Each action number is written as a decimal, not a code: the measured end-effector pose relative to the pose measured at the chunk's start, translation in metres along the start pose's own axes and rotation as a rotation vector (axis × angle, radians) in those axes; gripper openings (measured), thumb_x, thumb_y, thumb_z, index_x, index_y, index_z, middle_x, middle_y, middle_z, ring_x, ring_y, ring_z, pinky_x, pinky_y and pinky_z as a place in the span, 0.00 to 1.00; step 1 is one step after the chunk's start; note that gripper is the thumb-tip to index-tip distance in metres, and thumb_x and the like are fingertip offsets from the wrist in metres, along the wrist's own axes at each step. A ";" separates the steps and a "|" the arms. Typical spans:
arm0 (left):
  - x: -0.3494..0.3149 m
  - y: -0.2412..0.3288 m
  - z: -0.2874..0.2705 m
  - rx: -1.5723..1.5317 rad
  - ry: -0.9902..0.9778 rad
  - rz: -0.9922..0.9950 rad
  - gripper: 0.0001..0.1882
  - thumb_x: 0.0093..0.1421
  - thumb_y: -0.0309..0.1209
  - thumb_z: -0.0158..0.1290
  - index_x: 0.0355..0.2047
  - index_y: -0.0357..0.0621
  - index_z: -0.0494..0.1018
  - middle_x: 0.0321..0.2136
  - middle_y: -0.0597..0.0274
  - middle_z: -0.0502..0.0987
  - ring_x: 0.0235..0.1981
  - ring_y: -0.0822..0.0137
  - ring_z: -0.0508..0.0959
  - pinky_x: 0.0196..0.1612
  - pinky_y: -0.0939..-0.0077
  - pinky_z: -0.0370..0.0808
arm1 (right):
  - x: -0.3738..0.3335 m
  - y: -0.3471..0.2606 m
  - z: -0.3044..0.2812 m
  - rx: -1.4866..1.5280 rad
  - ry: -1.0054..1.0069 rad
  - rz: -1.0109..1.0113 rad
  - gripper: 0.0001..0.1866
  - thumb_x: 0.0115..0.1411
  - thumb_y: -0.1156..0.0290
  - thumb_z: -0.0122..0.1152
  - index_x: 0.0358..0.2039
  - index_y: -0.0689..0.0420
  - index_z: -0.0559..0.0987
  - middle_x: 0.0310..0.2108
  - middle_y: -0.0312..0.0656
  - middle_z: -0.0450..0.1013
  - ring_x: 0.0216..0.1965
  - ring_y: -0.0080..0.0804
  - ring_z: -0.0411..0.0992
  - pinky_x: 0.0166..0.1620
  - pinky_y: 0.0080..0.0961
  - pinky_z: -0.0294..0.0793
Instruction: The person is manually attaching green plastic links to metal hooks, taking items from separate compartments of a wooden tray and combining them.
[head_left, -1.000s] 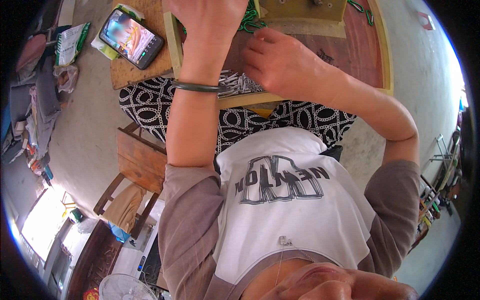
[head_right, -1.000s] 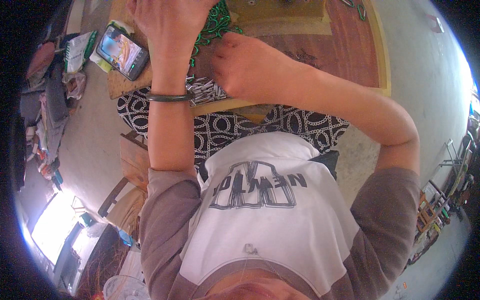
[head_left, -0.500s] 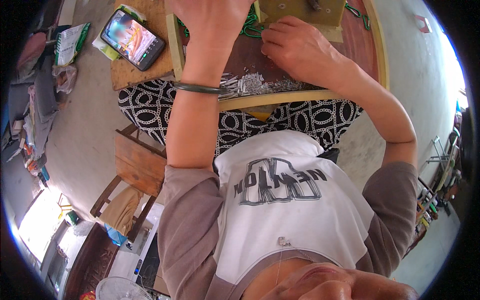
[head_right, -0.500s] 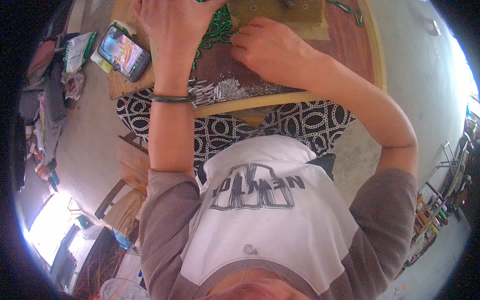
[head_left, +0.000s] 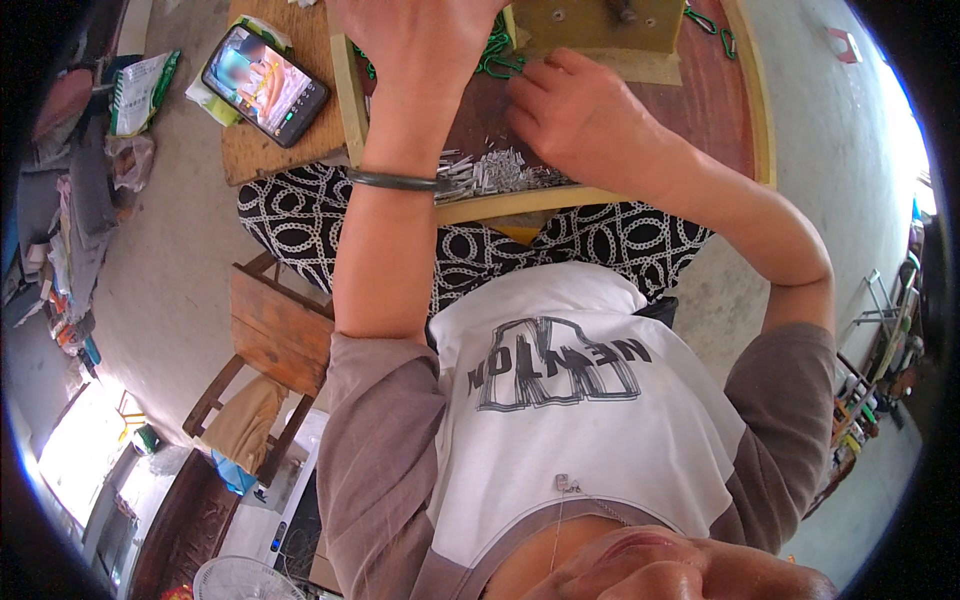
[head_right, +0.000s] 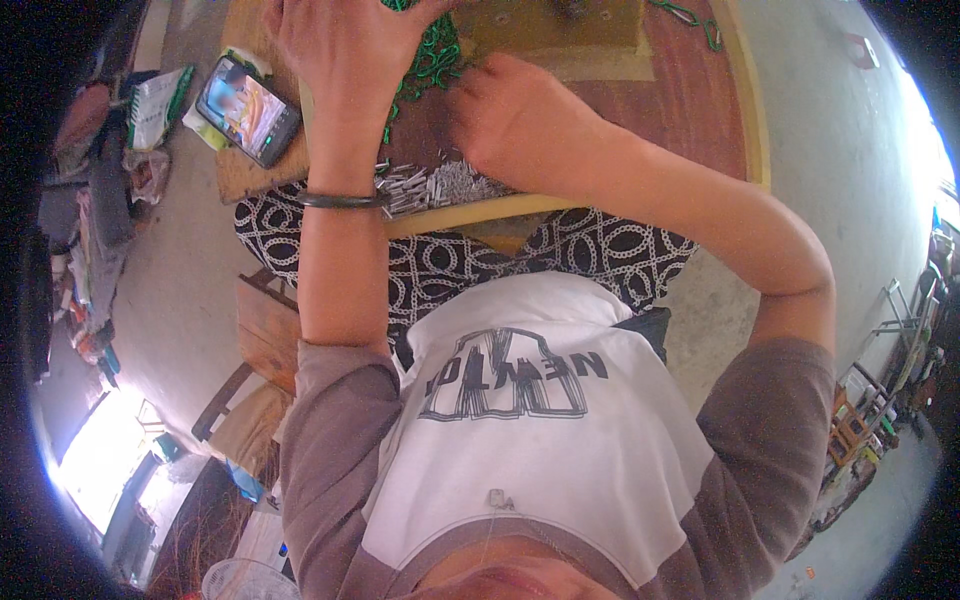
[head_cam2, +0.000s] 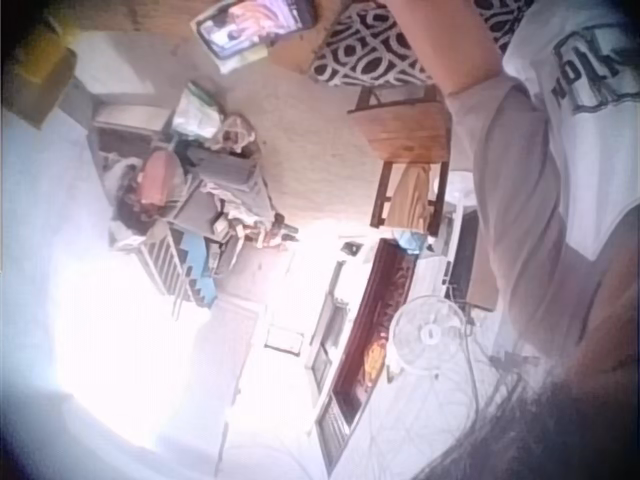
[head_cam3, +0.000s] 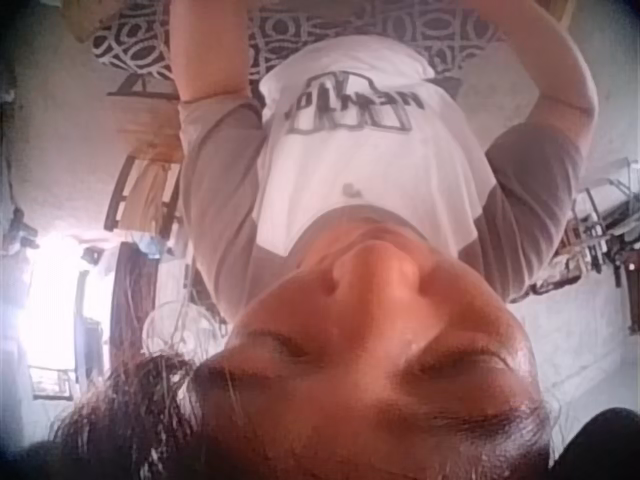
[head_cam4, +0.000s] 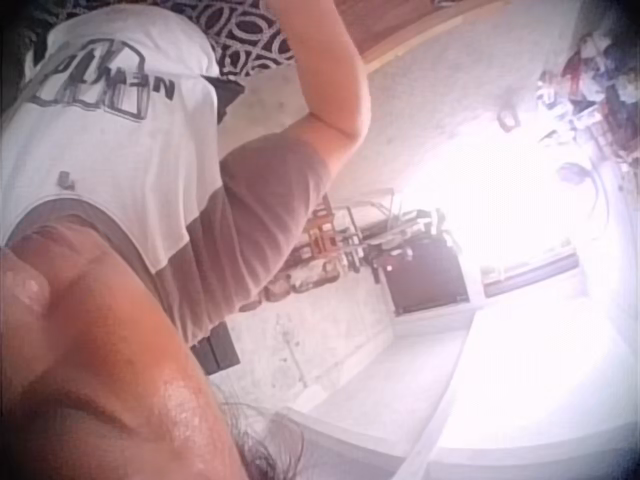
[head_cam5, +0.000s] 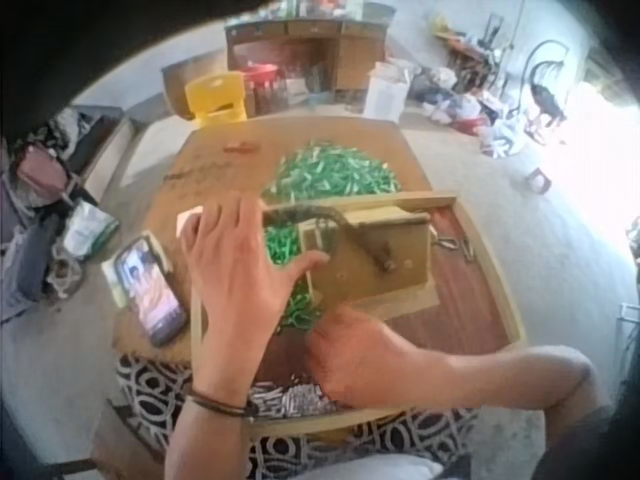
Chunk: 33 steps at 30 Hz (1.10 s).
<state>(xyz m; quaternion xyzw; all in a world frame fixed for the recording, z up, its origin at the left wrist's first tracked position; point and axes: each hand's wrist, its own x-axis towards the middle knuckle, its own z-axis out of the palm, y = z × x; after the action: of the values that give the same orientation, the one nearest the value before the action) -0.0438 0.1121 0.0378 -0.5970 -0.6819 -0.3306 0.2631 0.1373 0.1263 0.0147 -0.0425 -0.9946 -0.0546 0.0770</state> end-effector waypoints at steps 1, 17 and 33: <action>0.001 0.000 0.000 0.008 -0.008 -0.008 0.40 0.36 0.49 0.76 0.46 0.42 0.74 0.45 0.53 0.79 0.51 0.54 0.75 0.56 0.57 0.64 | 0.001 -0.002 0.002 -0.005 0.028 -0.012 0.06 0.47 0.68 0.61 0.25 0.56 0.78 0.31 0.39 0.73 0.39 0.36 0.74 0.43 0.30 0.73; 0.000 0.003 -0.004 0.026 -0.070 -0.049 0.34 0.36 0.42 0.77 0.41 0.42 0.74 0.39 0.54 0.78 0.47 0.52 0.74 0.58 0.55 0.64 | 0.028 0.095 -0.020 0.345 0.694 0.225 0.07 0.54 0.82 0.68 0.35 0.61 0.81 0.41 0.45 0.76 0.38 0.42 0.76 0.42 0.33 0.77; 0.001 0.006 -0.005 -0.111 -0.072 -0.091 0.35 0.36 0.39 0.76 0.45 0.43 0.74 0.42 0.55 0.78 0.49 0.53 0.74 0.57 0.56 0.64 | 0.038 0.095 -0.013 0.101 0.710 0.156 0.08 0.51 0.79 0.67 0.33 0.59 0.81 0.46 0.45 0.74 0.43 0.43 0.76 0.45 0.38 0.77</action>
<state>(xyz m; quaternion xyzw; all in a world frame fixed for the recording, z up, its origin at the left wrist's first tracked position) -0.0384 0.1091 0.0423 -0.5907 -0.6980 -0.3578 0.1893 0.1105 0.2215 0.0435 -0.0927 -0.9011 -0.0106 0.4234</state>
